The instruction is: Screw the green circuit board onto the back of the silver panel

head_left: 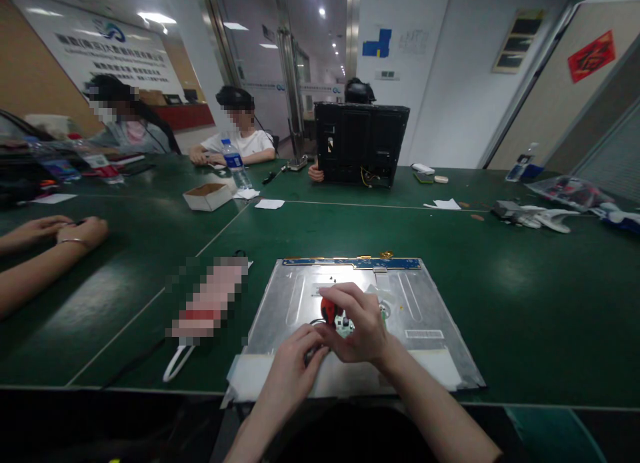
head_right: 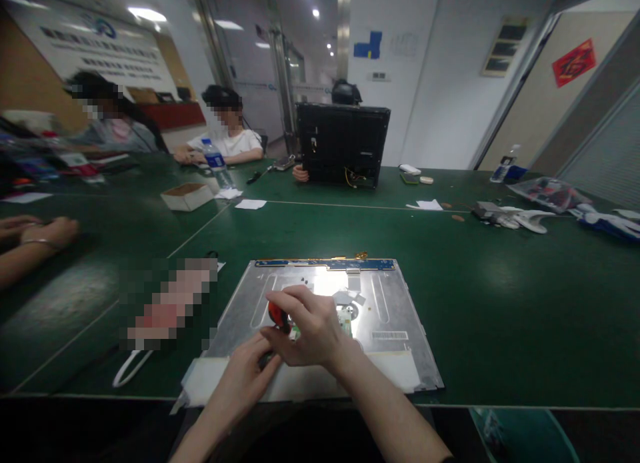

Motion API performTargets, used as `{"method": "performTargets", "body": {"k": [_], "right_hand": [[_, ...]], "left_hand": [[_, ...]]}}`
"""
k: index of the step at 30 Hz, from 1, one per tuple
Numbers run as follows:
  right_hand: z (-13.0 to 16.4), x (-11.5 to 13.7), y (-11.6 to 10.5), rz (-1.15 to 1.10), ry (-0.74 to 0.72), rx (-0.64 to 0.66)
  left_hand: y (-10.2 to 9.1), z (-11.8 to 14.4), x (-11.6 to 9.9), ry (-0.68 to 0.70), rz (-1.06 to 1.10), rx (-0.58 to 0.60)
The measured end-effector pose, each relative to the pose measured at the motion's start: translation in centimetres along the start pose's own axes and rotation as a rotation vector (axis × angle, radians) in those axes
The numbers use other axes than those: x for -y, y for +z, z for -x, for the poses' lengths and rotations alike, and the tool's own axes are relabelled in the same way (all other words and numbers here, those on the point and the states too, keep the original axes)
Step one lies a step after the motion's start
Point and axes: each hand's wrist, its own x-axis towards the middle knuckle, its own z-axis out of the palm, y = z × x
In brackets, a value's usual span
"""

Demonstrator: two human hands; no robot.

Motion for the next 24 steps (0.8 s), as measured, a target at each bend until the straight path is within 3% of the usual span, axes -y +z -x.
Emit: {"method": "performTargets", "body": {"k": [5,12,24], "right_hand": [[0.11,-0.04,0.21,0.078,0.015,-0.042],[-0.09,0.10,-0.13,-0.014,-0.002,0.024],[0.00,0.07,0.25,0.052,0.019,-0.049]], "left_hand": [[0.10,0.19,0.31,-0.038,-0.017,0.012],[-0.10,0.04,0.01,-0.016,0.028,0.045],[-0.10,0.08,0.10,-0.025,0.017,0.039]]}}
